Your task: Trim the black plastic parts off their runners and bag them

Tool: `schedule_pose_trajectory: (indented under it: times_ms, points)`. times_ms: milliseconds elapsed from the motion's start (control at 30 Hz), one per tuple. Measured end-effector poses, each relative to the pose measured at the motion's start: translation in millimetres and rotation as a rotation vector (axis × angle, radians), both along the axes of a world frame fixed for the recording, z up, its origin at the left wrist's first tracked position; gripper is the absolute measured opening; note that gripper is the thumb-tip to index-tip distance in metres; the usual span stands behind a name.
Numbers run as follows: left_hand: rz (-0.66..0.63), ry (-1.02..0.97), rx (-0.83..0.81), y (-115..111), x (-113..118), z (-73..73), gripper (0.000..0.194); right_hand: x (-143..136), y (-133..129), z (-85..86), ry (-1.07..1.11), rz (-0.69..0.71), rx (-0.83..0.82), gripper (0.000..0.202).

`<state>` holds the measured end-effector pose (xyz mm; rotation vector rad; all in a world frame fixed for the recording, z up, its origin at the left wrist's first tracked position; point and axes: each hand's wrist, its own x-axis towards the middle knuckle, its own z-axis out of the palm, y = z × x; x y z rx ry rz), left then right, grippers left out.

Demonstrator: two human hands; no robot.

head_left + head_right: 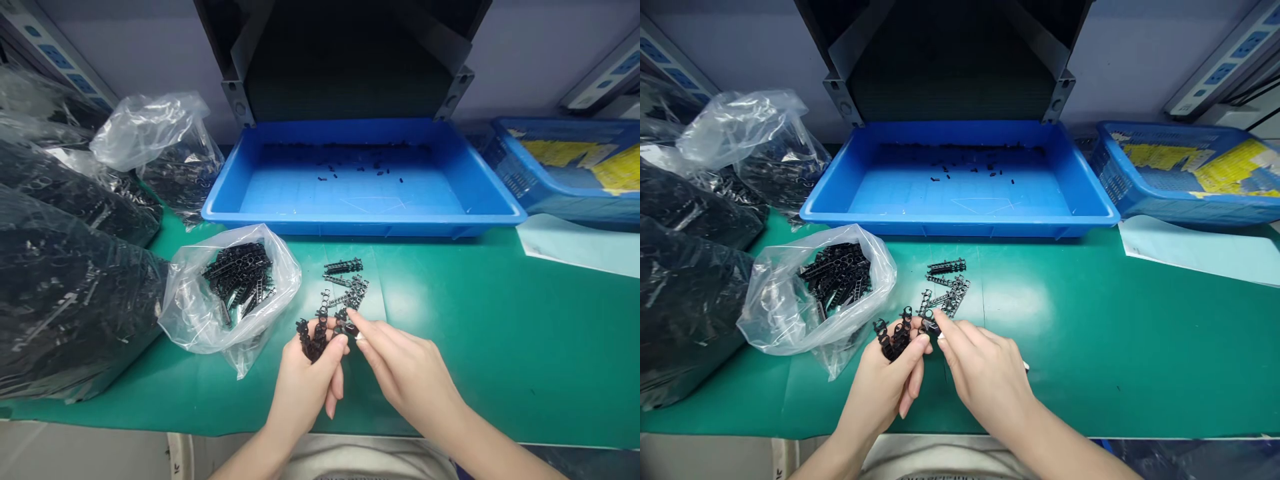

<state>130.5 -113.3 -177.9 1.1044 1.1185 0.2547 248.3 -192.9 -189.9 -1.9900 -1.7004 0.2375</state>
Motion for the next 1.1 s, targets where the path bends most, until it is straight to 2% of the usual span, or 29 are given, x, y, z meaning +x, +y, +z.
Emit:
schedule_pose_trajectory:
  times_ms: [167,267,400,467,600,733,833,900,967,1033,1100]
  points:
    - [0.007,0.002,0.007,5,-8,-8.8,0.027,33,24,-3.8,-0.043,-0.05,-0.132,0.033]
    - [-0.043,0.024,0.021,10,-13,-12.3,0.03,53,48,-2.8,-0.073,-0.09,-0.31,0.027]
    - [-0.093,0.047,0.138,16,-15,-13.6,0.028,67,70,-2.3,-0.065,0.036,-0.457,0.009]
    - [-0.089,0.058,0.257,21,-15,-13.5,0.025,68,74,-3.2,-0.06,0.071,-0.454,0.004]
    - [-0.035,0.13,0.479,33,-15,-12.1,0.02,68,73,-7.6,-0.051,0.094,-0.423,0.005]
    - [-0.039,0.172,0.578,42,-14,-7.0,0.019,73,66,-7.8,-0.025,0.141,-0.377,0.01]
    - [-0.095,0.142,0.621,44,-10,-2.1,0.025,74,56,2.2,0.097,0.227,-0.277,0.012]
    - [-0.173,0.072,0.54,42,-7,-0.2,0.024,71,49,12.1,0.236,0.312,-0.199,0.013]
    - [-0.275,-0.02,0.354,39,-3,0.1,0.02,64,42,20.3,0.359,0.375,-0.144,0.016]
    - [-0.35,-0.098,0.137,34,0,-0.8,0.018,55,37,23.5,0.447,0.369,-0.09,0.017]
    - [-0.353,-0.14,-0.025,28,3,-2.2,0.018,44,31,20.6,0.507,0.274,-0.025,0.015]
